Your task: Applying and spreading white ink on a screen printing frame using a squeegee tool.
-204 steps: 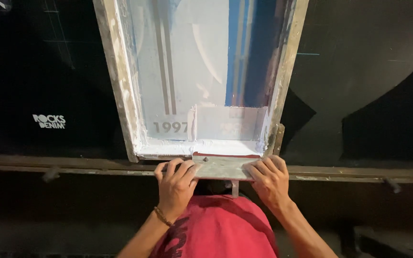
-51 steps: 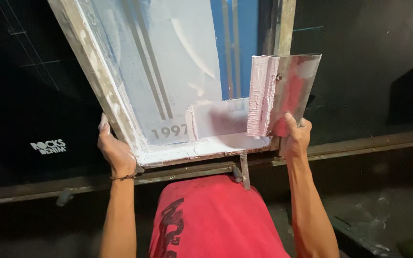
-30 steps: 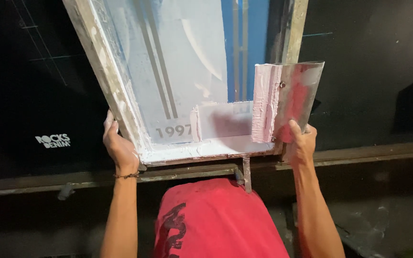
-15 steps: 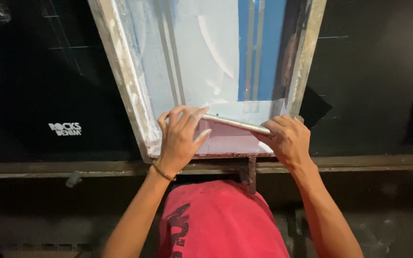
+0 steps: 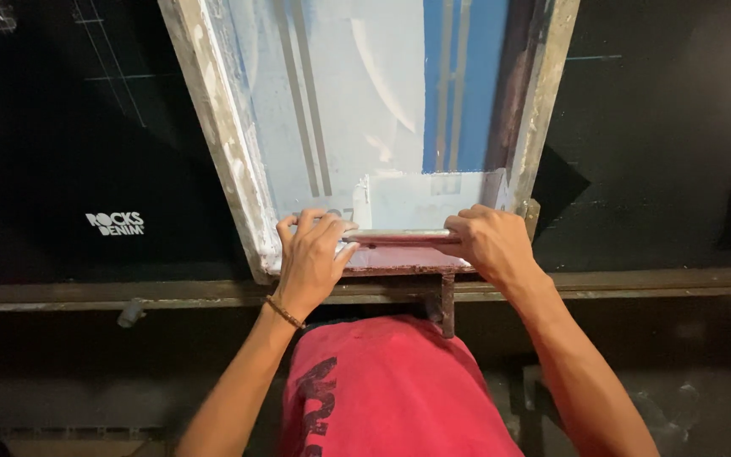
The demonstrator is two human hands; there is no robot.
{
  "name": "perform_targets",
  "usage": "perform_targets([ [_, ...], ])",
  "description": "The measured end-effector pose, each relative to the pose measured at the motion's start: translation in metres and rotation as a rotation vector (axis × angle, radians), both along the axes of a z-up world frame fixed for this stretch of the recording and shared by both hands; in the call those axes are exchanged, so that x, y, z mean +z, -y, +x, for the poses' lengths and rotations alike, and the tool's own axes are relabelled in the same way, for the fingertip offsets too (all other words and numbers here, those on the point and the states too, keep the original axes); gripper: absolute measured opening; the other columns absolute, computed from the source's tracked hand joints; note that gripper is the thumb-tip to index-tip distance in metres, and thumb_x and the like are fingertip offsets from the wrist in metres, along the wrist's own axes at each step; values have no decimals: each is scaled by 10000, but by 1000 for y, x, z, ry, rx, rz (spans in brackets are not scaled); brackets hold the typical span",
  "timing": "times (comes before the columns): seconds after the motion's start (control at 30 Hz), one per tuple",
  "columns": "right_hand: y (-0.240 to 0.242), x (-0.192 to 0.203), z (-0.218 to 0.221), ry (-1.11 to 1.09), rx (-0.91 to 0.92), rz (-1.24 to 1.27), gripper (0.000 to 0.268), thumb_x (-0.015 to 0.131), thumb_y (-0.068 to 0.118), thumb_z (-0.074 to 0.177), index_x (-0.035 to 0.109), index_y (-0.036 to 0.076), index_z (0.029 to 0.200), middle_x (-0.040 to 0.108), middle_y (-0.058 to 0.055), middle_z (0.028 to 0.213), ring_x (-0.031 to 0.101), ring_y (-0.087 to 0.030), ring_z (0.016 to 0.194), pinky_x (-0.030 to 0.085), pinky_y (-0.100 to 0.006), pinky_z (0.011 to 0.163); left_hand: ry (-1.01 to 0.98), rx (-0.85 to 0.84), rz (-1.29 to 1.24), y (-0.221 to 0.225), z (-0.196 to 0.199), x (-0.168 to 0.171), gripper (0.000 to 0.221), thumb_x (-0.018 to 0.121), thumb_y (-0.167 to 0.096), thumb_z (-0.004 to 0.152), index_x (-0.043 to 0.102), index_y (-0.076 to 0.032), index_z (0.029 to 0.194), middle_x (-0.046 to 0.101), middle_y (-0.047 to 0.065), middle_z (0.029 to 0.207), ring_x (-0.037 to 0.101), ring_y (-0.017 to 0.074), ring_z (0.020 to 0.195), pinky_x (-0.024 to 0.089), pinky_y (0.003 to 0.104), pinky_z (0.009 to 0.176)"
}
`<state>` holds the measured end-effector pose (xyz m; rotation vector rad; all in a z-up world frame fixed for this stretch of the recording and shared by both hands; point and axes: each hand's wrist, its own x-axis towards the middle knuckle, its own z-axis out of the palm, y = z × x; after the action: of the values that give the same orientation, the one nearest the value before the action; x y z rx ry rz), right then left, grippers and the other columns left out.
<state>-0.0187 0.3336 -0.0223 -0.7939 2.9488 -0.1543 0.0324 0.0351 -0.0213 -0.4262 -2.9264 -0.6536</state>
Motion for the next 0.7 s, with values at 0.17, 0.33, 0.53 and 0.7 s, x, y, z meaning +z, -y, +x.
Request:
perform_targets([
  [0.17, 1, -4, -2, 79, -19, 24, 175, 766, 455, 827, 734, 288, 787, 717, 82, 708, 723, -160, 780, 586, -327, 677, 10, -8, 23, -1, 7, 2, 230, 768, -275, 872, 689, -206, 1077, 673, -47, 971, 549, 210, 1105, 279, 505, 988],
  [0.33, -9, -8, -5, 158, -34, 8, 198, 732, 491, 819, 727, 294, 804, 722, 74, 740, 729, -191, 838, 604, -381, 710, 14, -17, 40, -3, 9, 10, 203, 751, -278, 893, 688, -192, 1066, 665, -44, 956, 552, 208, 1099, 274, 502, 985],
  [0.53, -14, -11, -13, 224, -76, 36, 255, 740, 555, 787, 737, 301, 792, 731, 37, 744, 748, -246, 827, 616, -433, 744, 48, -19, 92, -5, 4, 16, 178, 730, -307, 920, 684, -193, 1049, 661, -39, 947, 555, 217, 1099, 268, 503, 992],
  [0.7, -30, -17, -20, 260, -151, 56, 275, 740, 572, 777, 717, 298, 761, 737, 22, 712, 756, -295, 805, 601, -453, 748, 80, -35, 133, -9, -5, 20, 212, 742, -341, 900, 677, -203, 1047, 666, -22, 945, 575, 247, 1100, 291, 520, 994],
])
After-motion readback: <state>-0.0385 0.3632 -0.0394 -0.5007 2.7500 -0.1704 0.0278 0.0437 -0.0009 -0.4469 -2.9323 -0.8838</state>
